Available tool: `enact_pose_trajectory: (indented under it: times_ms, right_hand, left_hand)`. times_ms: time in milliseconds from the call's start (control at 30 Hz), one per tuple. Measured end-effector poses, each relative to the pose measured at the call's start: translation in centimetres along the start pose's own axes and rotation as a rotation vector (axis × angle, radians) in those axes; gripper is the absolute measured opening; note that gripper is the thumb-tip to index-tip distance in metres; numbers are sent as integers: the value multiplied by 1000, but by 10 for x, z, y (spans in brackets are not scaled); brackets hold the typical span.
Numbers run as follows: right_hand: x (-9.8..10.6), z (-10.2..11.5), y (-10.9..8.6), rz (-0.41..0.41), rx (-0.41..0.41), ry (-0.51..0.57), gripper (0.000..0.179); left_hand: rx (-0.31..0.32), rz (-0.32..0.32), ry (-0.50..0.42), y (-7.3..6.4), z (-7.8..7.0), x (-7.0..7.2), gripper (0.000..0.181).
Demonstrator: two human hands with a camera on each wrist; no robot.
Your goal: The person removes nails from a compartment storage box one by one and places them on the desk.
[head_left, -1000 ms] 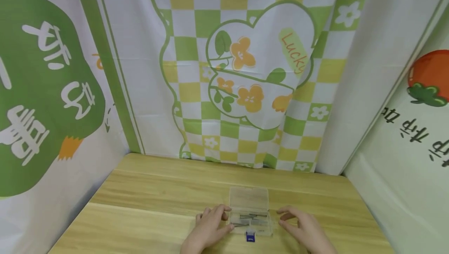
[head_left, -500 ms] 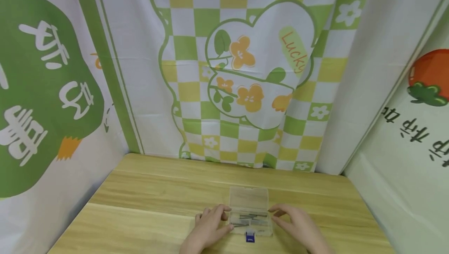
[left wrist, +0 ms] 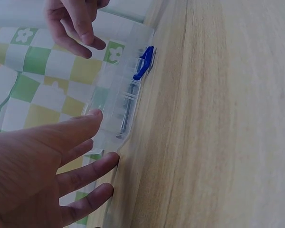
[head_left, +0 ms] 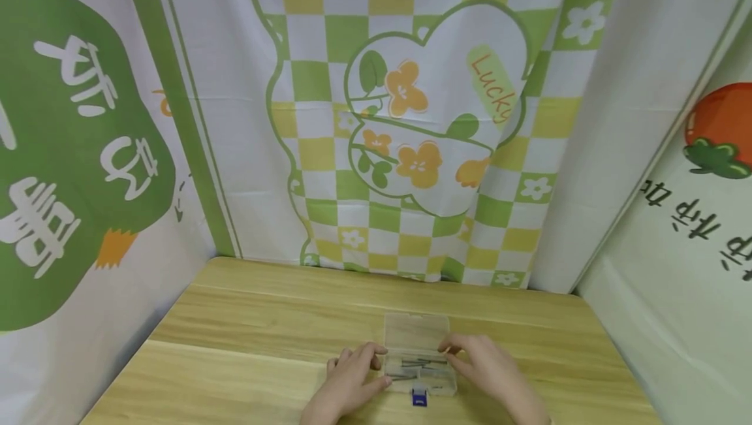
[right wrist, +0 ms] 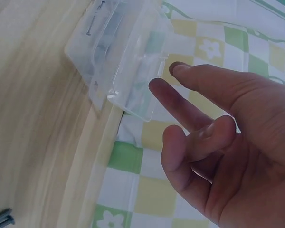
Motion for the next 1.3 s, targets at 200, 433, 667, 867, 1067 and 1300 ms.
enact_pose_trajectory:
  times_ms: [200, 433, 667, 867, 1067, 1300]
  right_hand:
    - [-4, 6, 8, -6, 61, -32, 16]
    - [-9, 7, 13, 23, 40, -66, 12]
    - [-16, 6, 18, 44, 49, -102, 10]
    - [-21, 6, 23, 73, 38, -122, 9]
    - [-26, 9, 25, 64, 85, -154, 12]
    - [-32, 10, 25, 52, 133, -197, 17]
  left_hand:
    - [0, -3, -2, 1, 2, -1, 48]
    - [-2, -10, 6, 0, 3, -2, 50]
    - [-17, -30, 2, 2, 11, -7, 49]
    - [-1, -2, -11, 1, 4, -1, 48]
    - [7, 9, -20, 1, 3, -1, 47]
    - [1, 12, -30, 0, 3, 0, 47]
Point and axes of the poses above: each hand's wrist, its own y-axis towards the middle knuckle, its own x-axis out of the back of the hand, z = x × y, the point moved 6 cm from there along y, towards the middle knuckle, and after that the axes turned 6 degrees about -z, right-handed, at the moved point
